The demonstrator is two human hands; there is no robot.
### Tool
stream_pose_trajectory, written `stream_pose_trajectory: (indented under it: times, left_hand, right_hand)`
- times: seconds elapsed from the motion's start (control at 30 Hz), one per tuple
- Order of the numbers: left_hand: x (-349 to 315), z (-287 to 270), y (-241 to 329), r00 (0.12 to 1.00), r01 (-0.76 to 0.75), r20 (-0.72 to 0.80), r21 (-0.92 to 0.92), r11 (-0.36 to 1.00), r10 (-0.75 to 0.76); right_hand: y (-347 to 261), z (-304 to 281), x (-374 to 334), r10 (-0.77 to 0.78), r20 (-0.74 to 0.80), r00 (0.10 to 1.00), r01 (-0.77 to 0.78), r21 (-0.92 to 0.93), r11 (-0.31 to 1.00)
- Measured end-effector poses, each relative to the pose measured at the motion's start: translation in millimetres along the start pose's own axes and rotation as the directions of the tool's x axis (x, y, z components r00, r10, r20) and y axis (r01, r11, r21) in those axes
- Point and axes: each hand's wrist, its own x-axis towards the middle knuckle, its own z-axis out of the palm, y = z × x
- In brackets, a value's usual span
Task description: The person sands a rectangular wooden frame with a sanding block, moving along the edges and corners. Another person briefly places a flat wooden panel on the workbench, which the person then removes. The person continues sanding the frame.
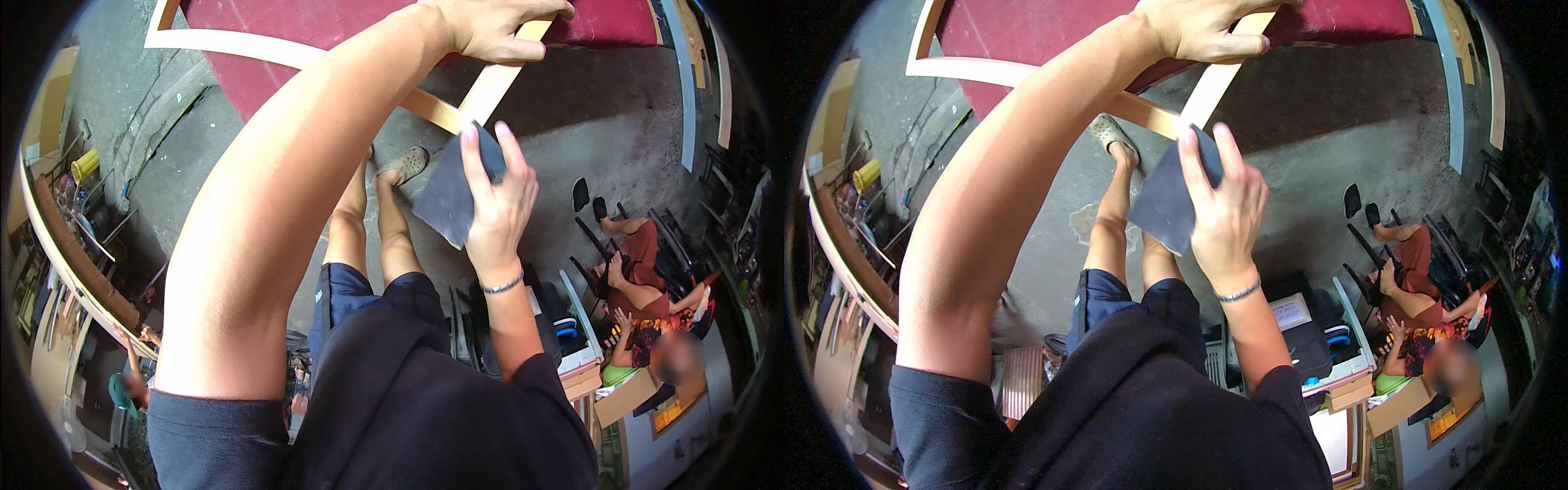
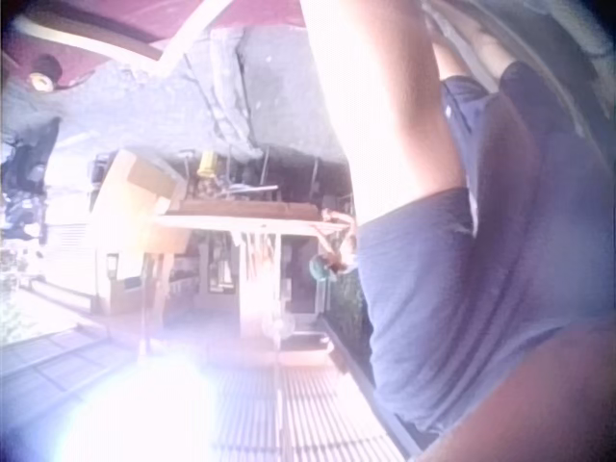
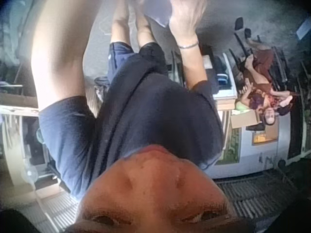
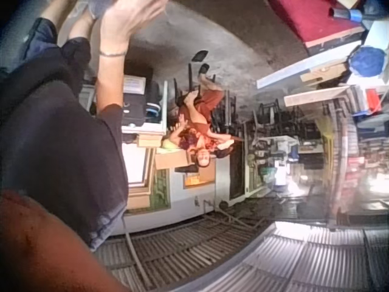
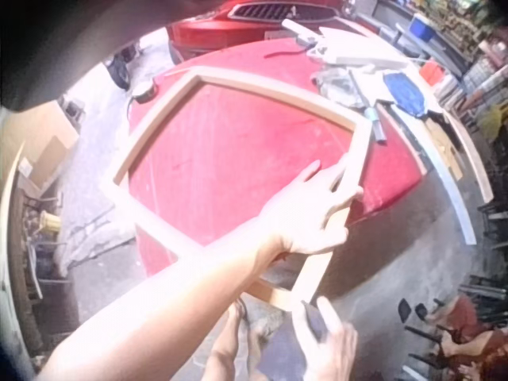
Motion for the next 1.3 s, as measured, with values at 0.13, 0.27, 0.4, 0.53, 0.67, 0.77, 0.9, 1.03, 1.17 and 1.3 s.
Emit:
stream_pose_trajectory:
  times: [0.13, 0.27, 0.4, 0.53, 0.67, 0.77, 0.9, 1.03, 1.17, 1.3]
  left_hand:
    - [3, 0, 3, 1.0, 0.002, 0.02, 0.024, 1.0, -0.002]
    - [-1, 2, -4, 1.0, -0.021, -0.02, 0.048, 0.999, 0.022]
    - [2, -2, 2, 1.0, 0.005, 0.028, 0.026, 1.0, -0.006]
    - [2, -1, 0, 0.999, 0.003, 0.034, -0.016, 1.0, -0.003]
    - [2, -4, 1, 1.0, 0.002, 0.03, 0.026, 1.0, -0.003]
    - [3, 2, 1, 1.0, -0.008, 0.016, 0.048, 0.999, 0.007]
    - [5, -6, 2, 0.997, 0.007, 0.076, 0.041, 0.999, -0.01]
    - [5, -1, -1, 0.998, -0.054, 0.036, 0.043, 0.998, 0.052]
    - [7, -4, 1, 0.997, -0.045, 0.07, 0.036, 0.998, 0.042]
    - [-2, -29, 6, 0.99, 0.133, 0.054, -0.083, 0.988, -0.129]
  right_hand:
    - [-5, 5, 11, 0.018, 0.0, 1.0, -0.018, -0.046, 0.999]
    - [-9, -3, 10, 0.039, 0.035, 0.999, -0.038, -0.03, 0.999]
    - [-6, 2, 0, 0.051, 0.005, 0.999, -0.05, -0.056, 0.997]
    - [-5, 8, 9, 0.038, 0.007, 0.999, -0.037, -0.078, 0.996]
    - [-5, 1, -3, 0.051, 0.012, 0.999, -0.05, -0.068, 0.996]
    - [-8, 7, 28, 0.04, 0.023, 0.999, -0.038, -0.097, 0.995]
    - [-9, -2, -4, 0.06, 0.017, 0.998, -0.059, -0.075, 0.995]
    - [-11, 7, 26, 0.051, 0.015, 0.999, -0.05, -0.083, 0.995]
    - [-7, -4, -27, 0.101, 0.048, 0.994, -0.095, -0.104, 0.99]
    - [17, -4, -84, 0.345, 0.009, 0.939, -0.338, 0.226, 0.914]
